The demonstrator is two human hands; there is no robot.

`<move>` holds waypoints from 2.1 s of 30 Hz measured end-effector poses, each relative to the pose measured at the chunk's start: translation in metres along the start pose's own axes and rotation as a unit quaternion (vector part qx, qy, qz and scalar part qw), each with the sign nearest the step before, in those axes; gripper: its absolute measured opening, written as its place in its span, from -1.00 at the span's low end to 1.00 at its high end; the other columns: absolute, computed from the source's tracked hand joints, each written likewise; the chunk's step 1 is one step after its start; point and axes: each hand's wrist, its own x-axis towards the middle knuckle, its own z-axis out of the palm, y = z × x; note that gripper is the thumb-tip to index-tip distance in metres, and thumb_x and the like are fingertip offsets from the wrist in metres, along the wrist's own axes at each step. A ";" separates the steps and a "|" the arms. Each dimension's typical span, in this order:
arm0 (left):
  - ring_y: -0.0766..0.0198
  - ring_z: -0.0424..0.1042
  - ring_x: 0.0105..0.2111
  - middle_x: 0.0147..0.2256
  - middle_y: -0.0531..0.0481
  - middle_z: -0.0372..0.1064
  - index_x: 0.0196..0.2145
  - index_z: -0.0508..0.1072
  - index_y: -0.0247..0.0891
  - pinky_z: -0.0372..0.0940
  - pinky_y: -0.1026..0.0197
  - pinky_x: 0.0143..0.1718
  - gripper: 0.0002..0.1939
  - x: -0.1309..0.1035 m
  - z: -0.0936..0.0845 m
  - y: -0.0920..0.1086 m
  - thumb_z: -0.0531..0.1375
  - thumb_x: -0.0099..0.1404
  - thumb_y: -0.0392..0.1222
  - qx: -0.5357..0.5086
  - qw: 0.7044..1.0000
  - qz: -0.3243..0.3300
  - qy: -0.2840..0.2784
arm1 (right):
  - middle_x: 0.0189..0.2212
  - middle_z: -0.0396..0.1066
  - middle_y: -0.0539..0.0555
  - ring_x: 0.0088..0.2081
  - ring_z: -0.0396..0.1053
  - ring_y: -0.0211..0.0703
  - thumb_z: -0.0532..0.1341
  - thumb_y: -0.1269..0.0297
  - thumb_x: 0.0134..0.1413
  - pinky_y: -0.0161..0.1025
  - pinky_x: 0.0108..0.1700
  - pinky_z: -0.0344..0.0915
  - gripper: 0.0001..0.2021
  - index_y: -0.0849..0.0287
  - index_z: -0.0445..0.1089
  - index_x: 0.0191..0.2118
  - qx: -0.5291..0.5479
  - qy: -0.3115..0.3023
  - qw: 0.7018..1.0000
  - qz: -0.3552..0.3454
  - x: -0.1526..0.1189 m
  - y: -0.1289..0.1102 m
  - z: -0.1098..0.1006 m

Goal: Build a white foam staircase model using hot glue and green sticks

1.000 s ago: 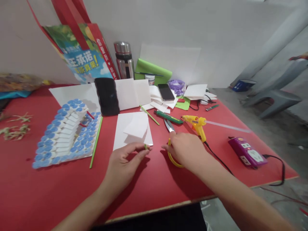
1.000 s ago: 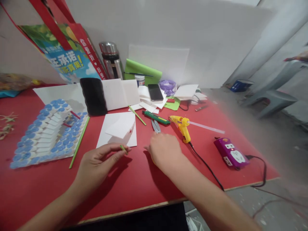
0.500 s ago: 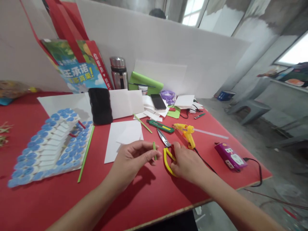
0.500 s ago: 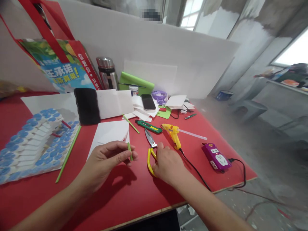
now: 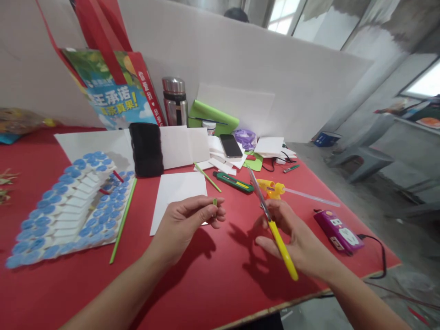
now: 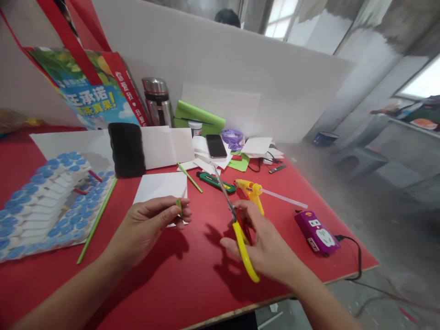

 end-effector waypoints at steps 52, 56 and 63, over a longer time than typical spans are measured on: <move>0.22 0.41 -0.42 -0.42 -0.04 0.51 -0.45 0.62 -0.17 0.37 0.19 -0.32 -0.80 -0.004 0.003 0.016 0.27 0.33 -0.23 0.171 0.981 0.076 -0.043 | -0.16 0.52 0.14 -0.20 0.49 -0.04 0.50 -0.26 -0.09 -0.13 -0.08 0.47 -0.24 0.12 0.46 0.14 -0.153 -0.048 0.979 -0.127 0.023 -0.048 0.007; 0.22 0.40 -0.43 -0.42 -0.03 0.51 -0.44 0.63 -0.16 0.38 0.19 -0.32 -0.81 -0.004 0.003 0.017 0.27 0.32 -0.26 0.170 0.981 0.082 -0.044 | -0.19 0.51 0.12 -0.22 0.48 -0.07 0.46 -0.26 -0.03 -0.18 -0.11 0.45 -0.27 0.17 0.47 0.12 -0.140 -0.028 0.979 -0.147 0.022 -0.047 0.008; 0.23 0.42 -0.41 -0.38 -0.03 0.54 -0.43 0.64 -0.15 0.36 0.20 -0.34 -0.76 -0.005 0.004 0.018 0.23 0.36 -0.28 0.167 0.981 0.083 -0.060 | -0.21 0.51 0.11 -0.23 0.46 -0.09 0.49 -0.15 0.00 -0.18 -0.12 0.46 -0.33 0.17 0.46 0.13 -0.123 -0.017 0.979 -0.160 0.020 -0.042 0.011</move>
